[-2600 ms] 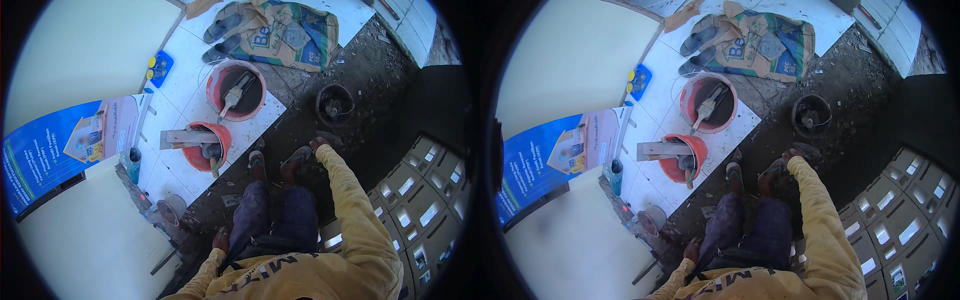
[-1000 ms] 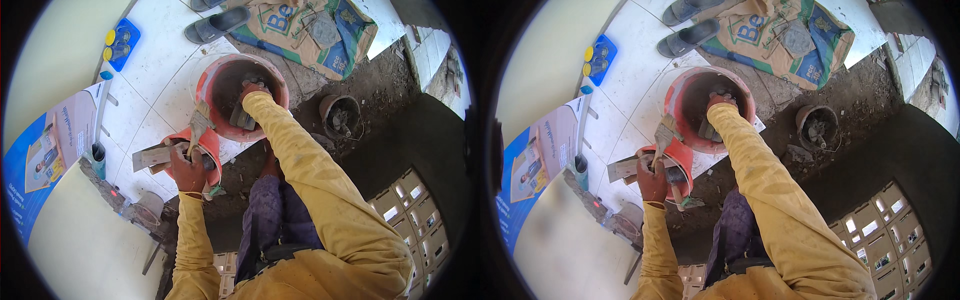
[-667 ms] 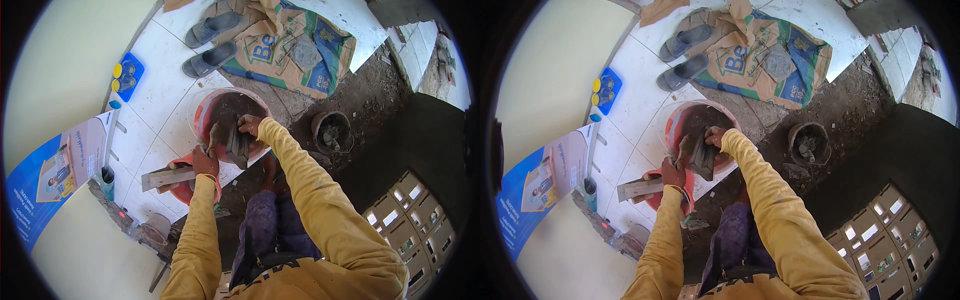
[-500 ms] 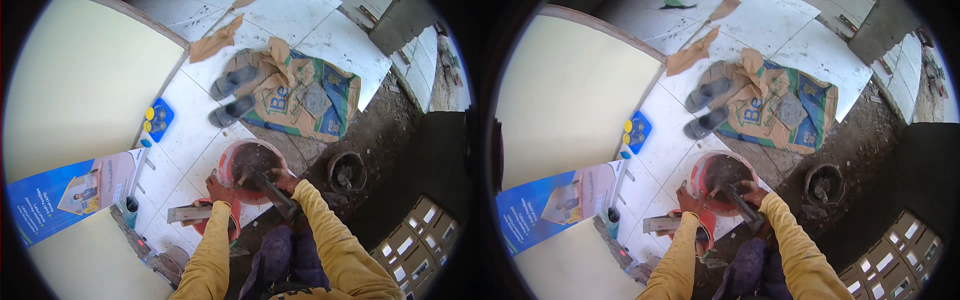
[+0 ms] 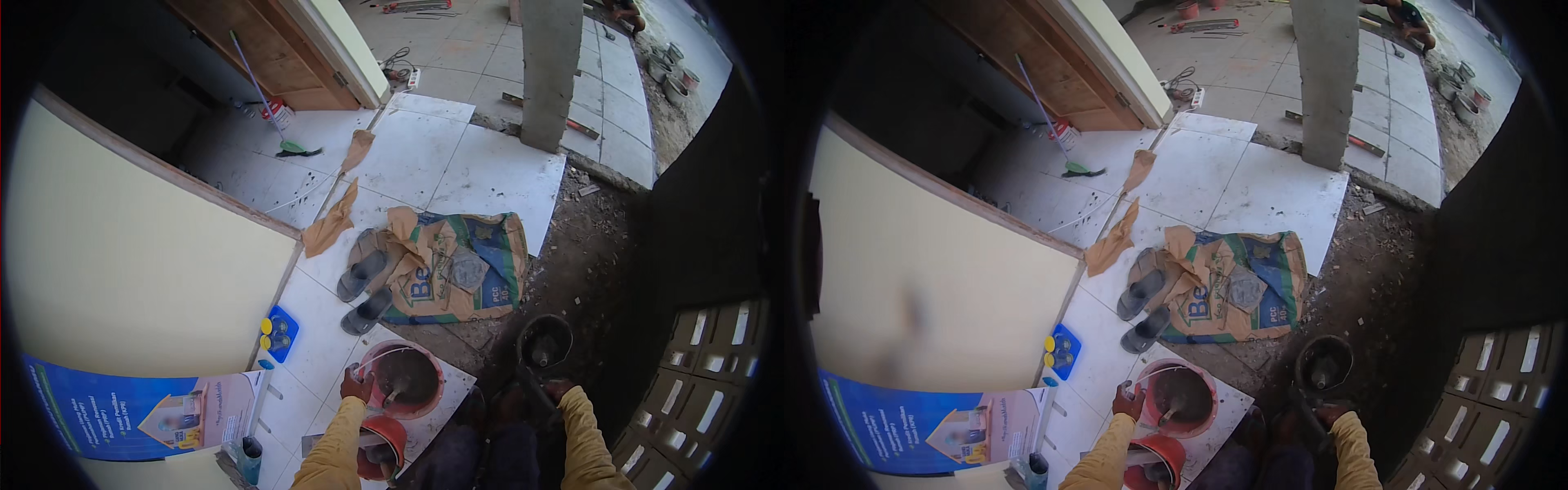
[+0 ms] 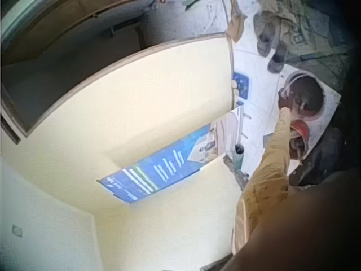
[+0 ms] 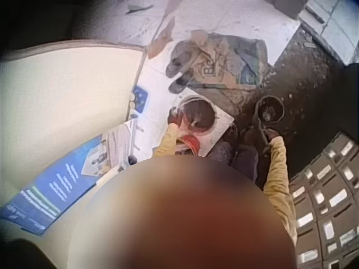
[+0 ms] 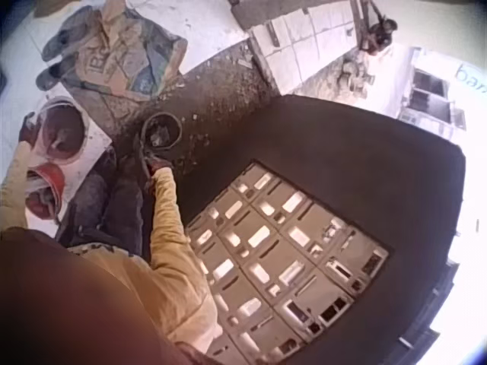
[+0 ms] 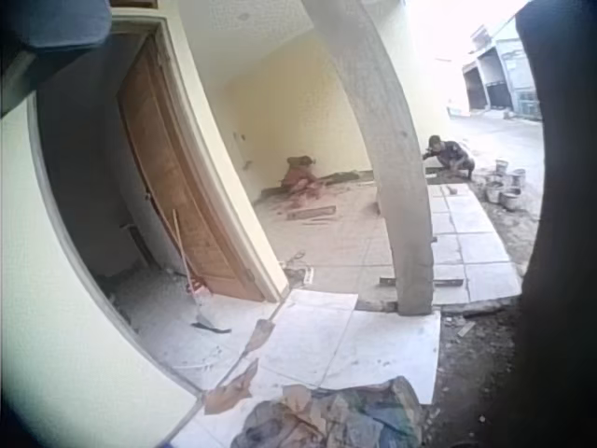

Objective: Applying and smoothing plaster to a wall with decorative block inserts using a trowel and smoothing tool.

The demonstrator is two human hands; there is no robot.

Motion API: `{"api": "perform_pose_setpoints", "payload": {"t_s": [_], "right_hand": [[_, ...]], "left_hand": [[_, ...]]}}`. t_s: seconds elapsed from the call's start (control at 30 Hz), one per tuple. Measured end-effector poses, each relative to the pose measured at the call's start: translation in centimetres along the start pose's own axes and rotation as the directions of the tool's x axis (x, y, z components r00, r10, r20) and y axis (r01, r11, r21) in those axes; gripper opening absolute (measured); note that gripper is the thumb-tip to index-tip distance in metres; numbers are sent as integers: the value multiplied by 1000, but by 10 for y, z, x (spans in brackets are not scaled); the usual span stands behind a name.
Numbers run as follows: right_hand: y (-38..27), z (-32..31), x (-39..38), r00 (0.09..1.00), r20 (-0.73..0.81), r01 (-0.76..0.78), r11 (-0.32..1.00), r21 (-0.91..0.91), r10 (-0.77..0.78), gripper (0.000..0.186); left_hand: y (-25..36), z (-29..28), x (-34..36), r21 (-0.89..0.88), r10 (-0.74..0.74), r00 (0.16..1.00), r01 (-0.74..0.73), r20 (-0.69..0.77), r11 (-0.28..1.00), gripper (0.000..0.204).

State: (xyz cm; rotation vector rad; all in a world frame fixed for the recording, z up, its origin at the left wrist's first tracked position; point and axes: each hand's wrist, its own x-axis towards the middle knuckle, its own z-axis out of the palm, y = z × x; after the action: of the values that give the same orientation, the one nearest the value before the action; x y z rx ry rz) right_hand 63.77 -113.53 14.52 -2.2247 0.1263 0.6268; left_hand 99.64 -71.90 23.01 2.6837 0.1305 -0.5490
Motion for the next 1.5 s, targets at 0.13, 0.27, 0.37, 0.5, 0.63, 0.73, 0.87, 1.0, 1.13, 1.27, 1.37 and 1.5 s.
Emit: {"api": "perform_pose_setpoints", "payload": {"t_s": [0.13,0.27,0.37,0.5,0.63,0.73,0.87,1.0,1.13,1.27,1.37,1.5], "right_hand": [[44,46,-77,740,367,-664,526,531,564,44],[54,120,-148,623,529,-676,56,735,576,50],[53,161,-178,430,632,-822,-11,570,645,52],[49,193,-205,311,663,-869,-80,489,681,55],[45,215,-223,281,638,-880,-73,469,717,58],[37,210,-232,293,646,-855,-110,507,705,64],[19,154,-240,367,552,-801,-48,597,749,70],[-19,110,-256,370,615,-728,-194,657,696,69],[-37,112,-267,315,692,-674,-361,645,649,69],[-50,136,-272,397,529,-592,-231,772,750,66],[-56,154,-267,329,545,-556,-308,772,771,62],[-54,155,-240,183,540,-524,-383,761,821,59]], "left_hand": [[14,-4,-43,17,-3,997,2,81,1000,70],[33,1,-85,203,199,980,-188,-32,961,79],[66,17,-115,306,158,987,-151,2,940,85],[127,53,-159,273,265,958,-286,113,919,84],[182,90,-183,4,349,918,-356,189,935,76],[214,94,-173,-222,185,952,-131,244,966,69],[224,84,-175,-249,302,872,-218,384,944,70],[217,82,-185,199,248,851,-372,462,907,60],[239,96,-161,327,210,845,-403,493,854,55],[343,132,-123,168,326,843,-429,429,888,50],[482,175,-116,-352,479,717,-335,507,874,54],[676,203,-157,-514,707,452,-487,543,706,54]]}}
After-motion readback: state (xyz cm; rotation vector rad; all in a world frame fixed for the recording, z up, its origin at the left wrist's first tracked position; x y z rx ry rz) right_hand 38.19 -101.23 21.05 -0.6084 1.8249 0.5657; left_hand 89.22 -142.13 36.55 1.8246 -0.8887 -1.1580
